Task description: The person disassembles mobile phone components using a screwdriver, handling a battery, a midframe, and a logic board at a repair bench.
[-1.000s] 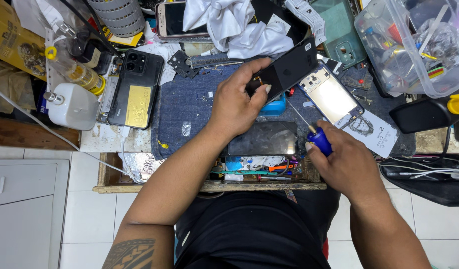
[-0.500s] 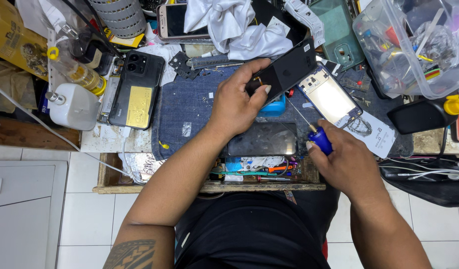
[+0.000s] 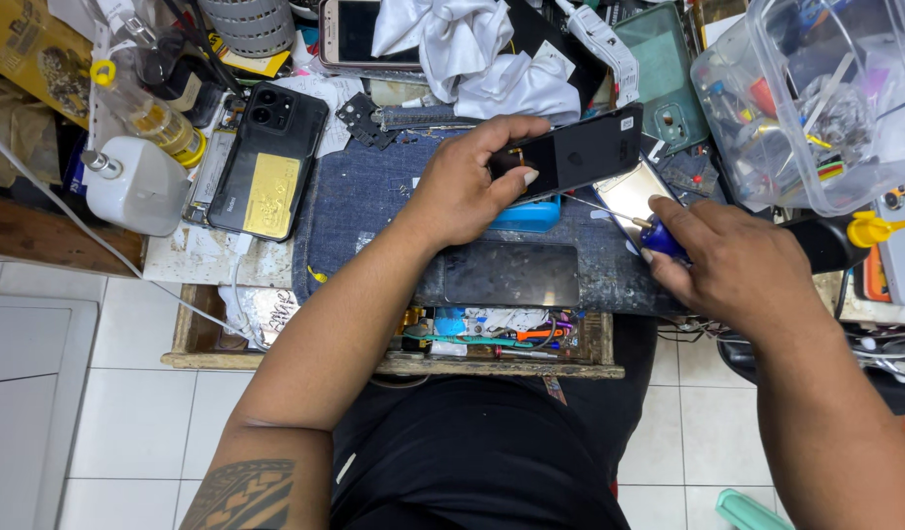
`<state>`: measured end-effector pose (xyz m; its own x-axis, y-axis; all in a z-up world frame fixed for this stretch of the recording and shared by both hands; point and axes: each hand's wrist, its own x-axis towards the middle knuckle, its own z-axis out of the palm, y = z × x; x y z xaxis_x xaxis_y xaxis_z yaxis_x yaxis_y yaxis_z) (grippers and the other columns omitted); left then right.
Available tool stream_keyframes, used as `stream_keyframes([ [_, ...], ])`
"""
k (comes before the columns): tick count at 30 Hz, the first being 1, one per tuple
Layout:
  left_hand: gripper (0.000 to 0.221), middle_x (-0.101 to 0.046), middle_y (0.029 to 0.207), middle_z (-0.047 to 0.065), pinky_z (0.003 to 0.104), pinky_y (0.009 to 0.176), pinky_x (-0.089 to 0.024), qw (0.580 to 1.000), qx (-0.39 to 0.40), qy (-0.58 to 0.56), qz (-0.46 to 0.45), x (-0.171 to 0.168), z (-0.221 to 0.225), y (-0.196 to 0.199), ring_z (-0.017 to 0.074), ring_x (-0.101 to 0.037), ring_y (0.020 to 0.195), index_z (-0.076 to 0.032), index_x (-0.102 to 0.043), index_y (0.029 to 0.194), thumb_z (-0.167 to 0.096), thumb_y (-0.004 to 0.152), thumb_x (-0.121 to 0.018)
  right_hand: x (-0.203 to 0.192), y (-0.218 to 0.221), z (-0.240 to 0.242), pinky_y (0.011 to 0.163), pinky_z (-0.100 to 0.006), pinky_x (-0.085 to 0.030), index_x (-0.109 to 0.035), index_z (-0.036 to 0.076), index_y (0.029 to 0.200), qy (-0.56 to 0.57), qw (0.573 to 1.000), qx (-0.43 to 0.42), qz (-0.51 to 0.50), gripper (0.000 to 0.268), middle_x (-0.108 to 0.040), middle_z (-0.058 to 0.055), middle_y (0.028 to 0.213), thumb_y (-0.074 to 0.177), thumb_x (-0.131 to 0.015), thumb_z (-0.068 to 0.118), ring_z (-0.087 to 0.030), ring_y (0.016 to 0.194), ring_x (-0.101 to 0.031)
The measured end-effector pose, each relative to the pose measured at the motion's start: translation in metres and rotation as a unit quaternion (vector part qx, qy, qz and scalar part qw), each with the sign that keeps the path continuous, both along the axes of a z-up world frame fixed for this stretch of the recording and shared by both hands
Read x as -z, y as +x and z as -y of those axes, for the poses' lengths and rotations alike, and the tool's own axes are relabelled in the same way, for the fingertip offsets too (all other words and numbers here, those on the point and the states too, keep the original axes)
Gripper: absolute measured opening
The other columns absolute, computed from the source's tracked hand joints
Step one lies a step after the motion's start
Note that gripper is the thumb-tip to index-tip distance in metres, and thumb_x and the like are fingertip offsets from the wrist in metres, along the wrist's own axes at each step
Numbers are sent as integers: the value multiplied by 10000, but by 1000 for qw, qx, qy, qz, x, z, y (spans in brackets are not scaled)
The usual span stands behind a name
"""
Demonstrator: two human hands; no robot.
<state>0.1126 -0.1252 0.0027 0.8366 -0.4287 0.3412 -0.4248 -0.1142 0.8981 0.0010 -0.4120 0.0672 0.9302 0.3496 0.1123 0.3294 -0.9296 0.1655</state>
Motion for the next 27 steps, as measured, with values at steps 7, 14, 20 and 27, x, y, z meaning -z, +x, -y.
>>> stream_keyframes([
  [7,472,-732,1282,74,326,1019,-566,999,19,-13,36,8,-1,6,194,-737,1145,-123,-612,1364,-56,913,-735,-10,15,8,746,-416,-581,-658,169,1336,-74,997,-28,16,573,-698,-70,1033,835,-740,434,-294,907,-716],
  [14,442,-723,1294,75,340,1022,-568,998,23,-20,50,8,0,6,210,-725,1176,-123,-626,1346,-87,924,-755,-15,23,3,724,-397,-576,-674,168,1308,-89,993,-74,35,557,-682,-53,989,816,-759,414,-271,888,-709],
  [20,431,-728,1283,66,346,1013,-572,998,22,-15,54,5,0,6,217,-733,1163,-143,-631,1338,-96,926,-747,-12,29,1,704,-394,-569,-679,172,1293,-98,990,-91,37,531,-660,-43,946,820,-761,400,-254,873,-696],
  [27,437,-729,1277,66,351,1011,-572,998,20,-15,64,5,0,7,221,-734,1162,-147,-627,1340,-100,921,-741,-15,33,4,700,-383,-567,-685,182,1300,-125,985,-108,53,544,-650,-33,918,819,-767,421,-238,864,-694],
])
